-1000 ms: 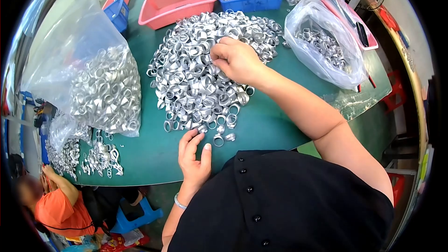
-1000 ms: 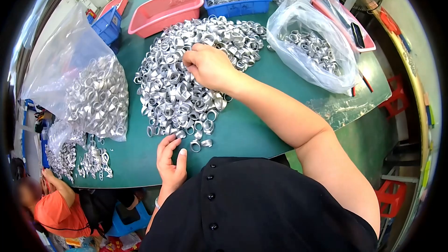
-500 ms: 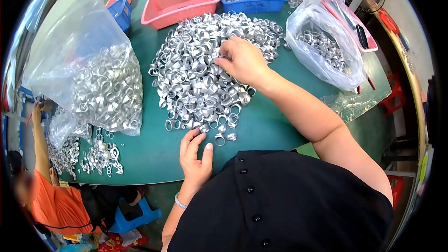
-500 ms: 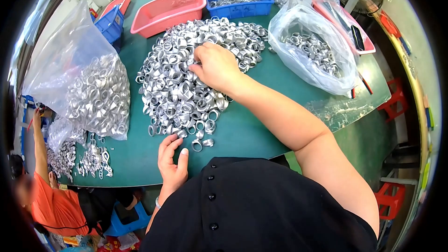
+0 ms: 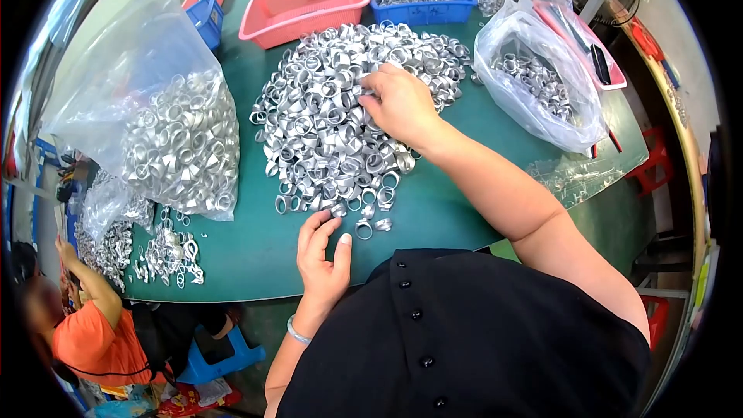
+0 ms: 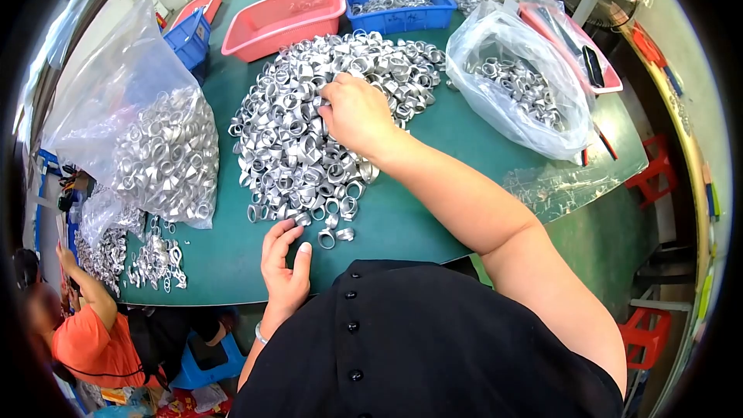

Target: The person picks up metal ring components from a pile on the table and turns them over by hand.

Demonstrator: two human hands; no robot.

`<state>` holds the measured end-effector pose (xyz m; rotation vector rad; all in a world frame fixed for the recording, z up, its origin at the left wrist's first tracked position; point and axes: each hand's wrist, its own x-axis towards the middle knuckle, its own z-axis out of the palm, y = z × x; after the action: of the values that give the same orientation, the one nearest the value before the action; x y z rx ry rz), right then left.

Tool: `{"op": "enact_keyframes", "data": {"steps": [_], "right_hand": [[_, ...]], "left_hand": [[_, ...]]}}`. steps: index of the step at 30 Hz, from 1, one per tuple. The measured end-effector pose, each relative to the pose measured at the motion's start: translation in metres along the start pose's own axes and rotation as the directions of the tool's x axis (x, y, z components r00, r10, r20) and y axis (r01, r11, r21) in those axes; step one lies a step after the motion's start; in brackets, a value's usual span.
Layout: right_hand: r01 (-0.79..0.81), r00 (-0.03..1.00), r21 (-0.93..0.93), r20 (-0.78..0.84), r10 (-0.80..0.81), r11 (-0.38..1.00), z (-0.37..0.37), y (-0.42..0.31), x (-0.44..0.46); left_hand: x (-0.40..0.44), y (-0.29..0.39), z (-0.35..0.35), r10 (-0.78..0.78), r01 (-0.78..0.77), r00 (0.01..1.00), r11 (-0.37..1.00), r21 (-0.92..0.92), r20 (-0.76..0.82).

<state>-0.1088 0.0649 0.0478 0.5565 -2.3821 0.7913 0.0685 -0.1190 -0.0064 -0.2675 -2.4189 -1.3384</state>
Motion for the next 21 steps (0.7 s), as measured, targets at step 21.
{"op": "enact_keyframes", "data": {"steps": [21], "right_hand": [[-0.120, 0.988, 0.608, 0.153, 0.033, 0.785, -0.025, 0.000, -0.010]], "left_hand": [[0.016, 0.003, -0.005, -0.026, 0.026, 1.000, 0.990, -0.137, 0.001]]}}
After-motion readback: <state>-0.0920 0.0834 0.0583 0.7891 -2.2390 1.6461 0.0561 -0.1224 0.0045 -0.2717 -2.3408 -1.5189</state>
